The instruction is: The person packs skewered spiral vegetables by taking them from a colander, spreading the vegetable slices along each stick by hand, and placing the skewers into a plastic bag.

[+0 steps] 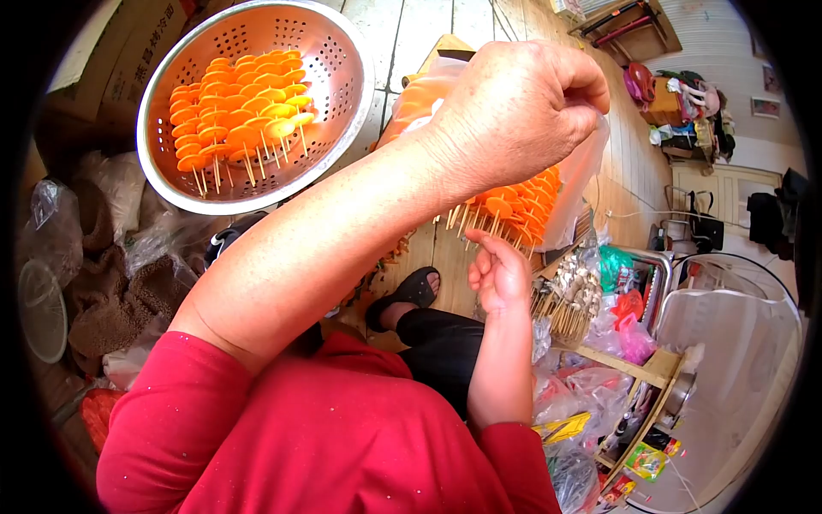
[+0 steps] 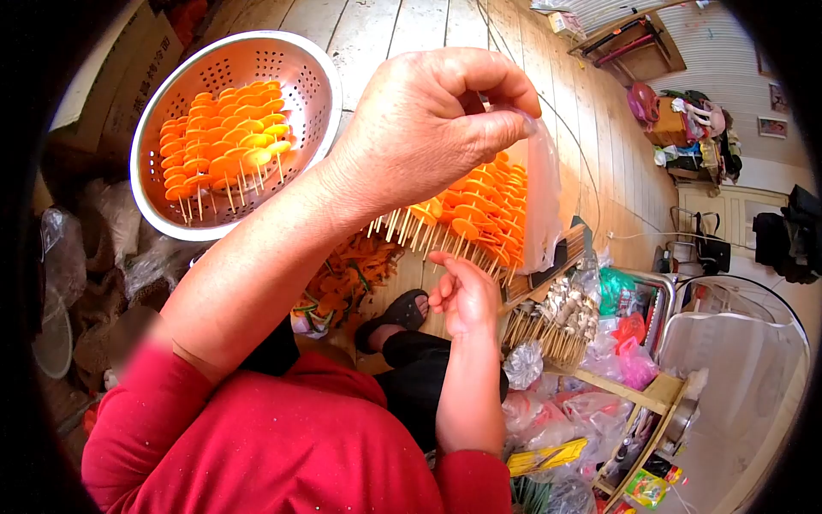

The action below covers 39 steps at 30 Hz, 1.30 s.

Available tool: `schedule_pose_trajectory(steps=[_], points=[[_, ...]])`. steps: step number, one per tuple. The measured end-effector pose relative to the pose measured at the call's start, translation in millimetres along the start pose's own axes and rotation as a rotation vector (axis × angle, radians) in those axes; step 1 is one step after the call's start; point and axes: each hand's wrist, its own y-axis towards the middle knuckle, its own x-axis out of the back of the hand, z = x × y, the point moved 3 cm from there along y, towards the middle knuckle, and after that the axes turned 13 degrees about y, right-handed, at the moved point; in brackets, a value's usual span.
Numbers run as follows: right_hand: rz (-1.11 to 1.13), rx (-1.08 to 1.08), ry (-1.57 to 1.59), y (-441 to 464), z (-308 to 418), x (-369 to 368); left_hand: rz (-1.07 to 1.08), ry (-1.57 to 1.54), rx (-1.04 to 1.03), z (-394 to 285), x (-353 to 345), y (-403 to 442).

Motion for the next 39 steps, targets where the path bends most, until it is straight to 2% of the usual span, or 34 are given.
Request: schedule_pose_trajectory(steps=[5, 7, 9, 10, 11, 12, 14, 15, 17, 18, 19, 21, 27, 29, 31, 33, 34, 36, 37, 39], points=[[0.026, 0.003, -0.075, -25.6, -16.7, -14.0, -0.065, -0.033, -0.036, 1.8, -0.9, 0.0], [0.104, -0.058, -0.144, -33.7, -28.1, -34.4, -0.027, -0.064, 0.016, 1.0, 0.1, -0.9], [0.321, -0.059, -0.304, -39.4, -40.5, -64.6, -0.110, -0.068, -0.099, 3.1, -4.1, -0.7], [0.352, -0.015, -0.336, -42.3, -45.9, -80.4, -0.172, -0.068, -0.103, 1.5, -2.5, -2.4], [0.401, -0.061, -0.307, -41.9, -52.2, -92.2, -0.201, -0.046, -0.112, 0.9, -2.9, -2.8], [0.476, 0.225, -0.409, -34.4, -58.1, -107.8, -0.185, -0.050, -0.057, 0.1, -5.0, -3.3], [0.871, 0.110, -0.339, -17.2, -65.0, -145.5, -0.189, -0.048, -0.028, -0.8, -7.0, -3.6], [0.640, -0.147, -0.334, 1.3, -75.0, -155.0, -0.190, -0.053, -0.015, -0.7, -8.4, -3.3], [0.520, 0.065, -0.677, 0.3, -78.3, -194.5, -0.153, -0.029, 0.030, -2.9, -7.1, -2.8], [0.574, 0.243, -0.772, 5.8, -82.4, -209.6, -0.099, -0.035, 0.072, -3.7, -7.2, -2.6], [0.592, 0.238, -0.777, 9.5, -86.8, -223.5, -0.111, -0.020, 0.076, -5.2, -5.5, -3.0], [0.753, 0.562, -1.053, 10.7, -92.0, -255.1, -0.062, -0.027, 0.098, -6.8, -5.1, -3.4], [0.792, 0.513, -1.245, 36.0, -130.8, -309.1, 0.030, 0.043, 0.101, -5.8, -4.9, -2.0], [0.721, 0.363, -1.469, 44.2, -140.7, -319.1, 0.044, 0.023, 0.092, -6.2, -3.1, -2.0], [0.736, 0.317, -1.480, 54.4, -151.9, -323.0, 0.116, 0.028, 0.043, -3.2, -6.9, -1.2], [0.700, 0.181, -1.400, 70.2, -168.4, -319.5, 0.024, 0.058, 0.077, -4.7, -5.8, -1.6], [0.703, 0.184, -1.400, 69.6, -169.9, -319.9, 0.021, 0.061, 0.075, -4.7, -4.3, -1.0], [0.745, -0.024, -1.047, 61.9, -172.8, -319.7, 0.063, 0.061, 0.095, -4.6, -2.1, -0.2], [0.746, -0.023, -1.047, 60.7, -171.0, -321.0, 0.061, 0.063, 0.094, -4.5, -3.0, -0.2], [0.691, -0.266, -0.828, 59.9, -171.9, -319.0, 0.039, 0.044, 0.086, -4.4, -5.0, -1.5]])
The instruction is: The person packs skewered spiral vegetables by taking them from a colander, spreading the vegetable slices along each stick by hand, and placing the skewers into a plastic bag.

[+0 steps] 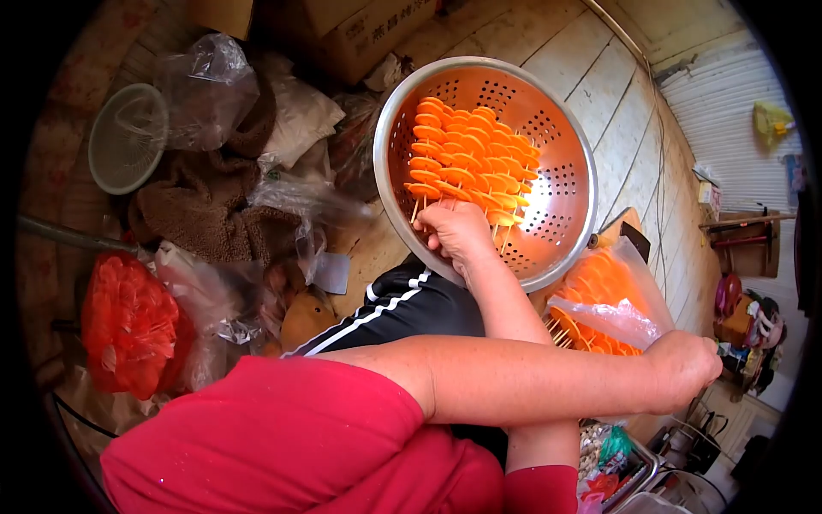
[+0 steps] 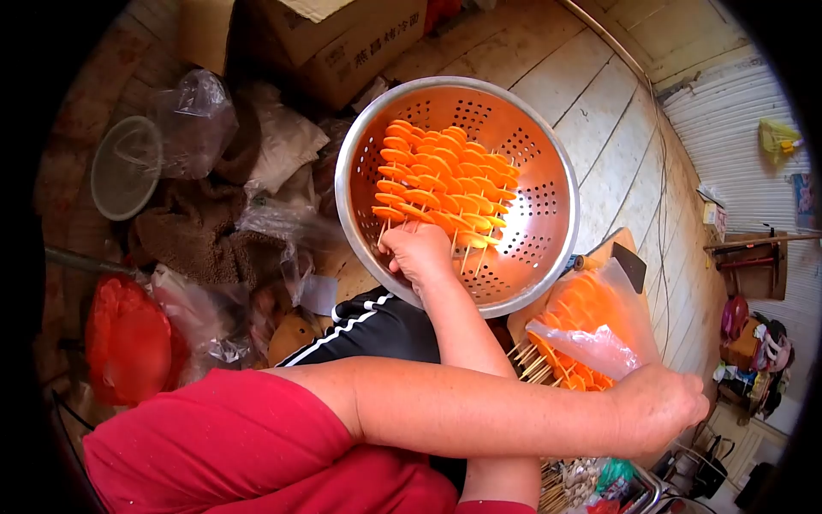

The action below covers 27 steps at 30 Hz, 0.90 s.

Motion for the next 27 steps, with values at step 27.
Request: schedule_pose_trajectory(steps=[27], points=[[-0.212, 0.279, 0.065, -250.1, -64.7, 129.9, -0.069, -0.021, -0.110, -0.1, 16.0, 0.4]])
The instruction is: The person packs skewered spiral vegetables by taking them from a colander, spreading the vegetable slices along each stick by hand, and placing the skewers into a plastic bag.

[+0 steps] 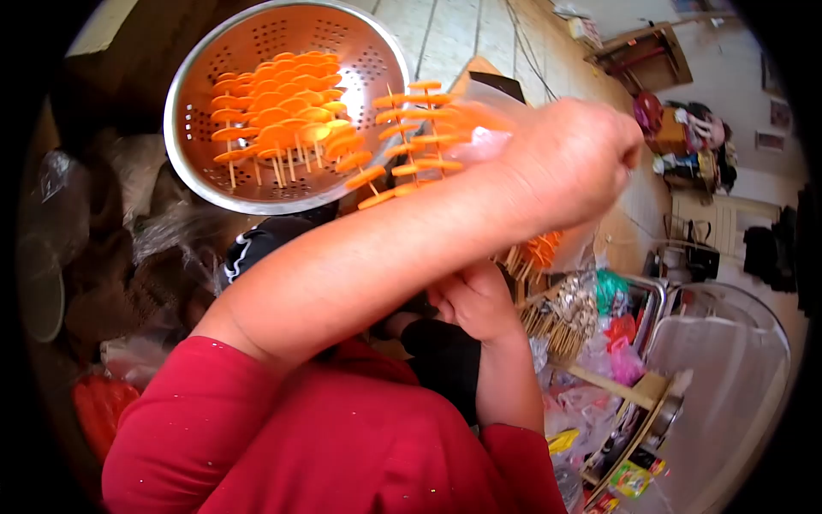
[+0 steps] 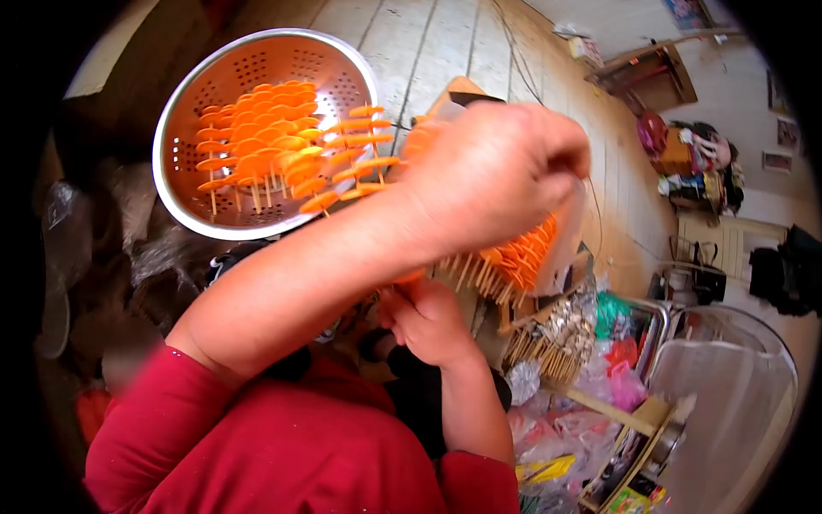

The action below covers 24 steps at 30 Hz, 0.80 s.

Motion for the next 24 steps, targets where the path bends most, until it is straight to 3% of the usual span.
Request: schedule_pose_trajectory(steps=[5, 12, 22, 24], points=[[-0.099, -0.155, 0.133, -73.3, -11.4, 25.0, 0.047, 0.072, 0.019, -1.1, -2.6, 1.2], [-0.116, -0.010, 0.560, -135.0, -62.3, 74.8, 0.025, 0.284, -0.141, -3.7, -15.0, -1.3], [-0.023, 0.188, 0.876, -86.5, -72.8, 109.5, -0.007, 0.449, -0.225, -13.7, -39.5, -0.5], [-0.022, 0.256, 0.928, -73.4, -71.5, 116.4, -0.100, 0.460, -0.375, -20.4, -42.5, 3.6]])
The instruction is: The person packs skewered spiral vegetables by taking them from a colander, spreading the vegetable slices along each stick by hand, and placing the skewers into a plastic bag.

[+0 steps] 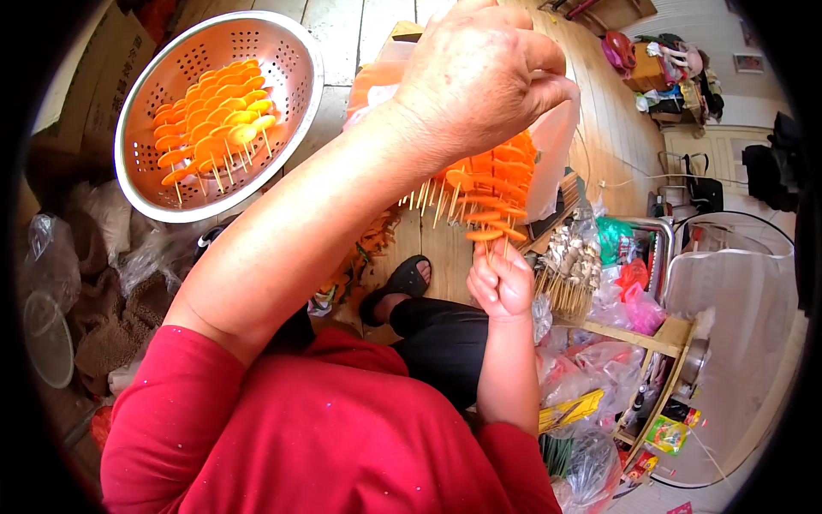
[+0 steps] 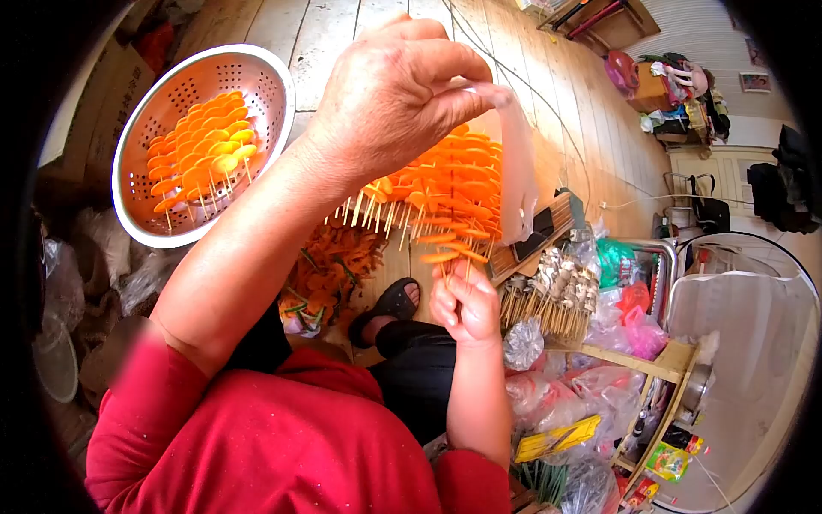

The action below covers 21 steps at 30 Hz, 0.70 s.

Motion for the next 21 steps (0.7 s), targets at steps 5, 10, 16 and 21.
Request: schedule_pose_trajectory(steps=[5, 10, 16, 21], points=[[-0.073, 0.136, 0.098, 27.6, 10.6, 19.0, 0.074, -0.311, 0.263, -0.5, -13.1, -2.7], [-0.188, 0.245, 0.056, 37.9, 23.2, 41.2, 0.107, -0.514, 0.323, 1.5, -6.8, -2.2], [-0.268, 0.327, 0.000, 37.8, 34.3, 48.8, 0.130, -0.643, 0.419, 0.1, -8.6, -4.4], [-0.422, 0.221, -0.012, 37.8, 35.3, 67.0, 0.144, -0.680, 0.409, -1.3, -6.9, -3.3]])
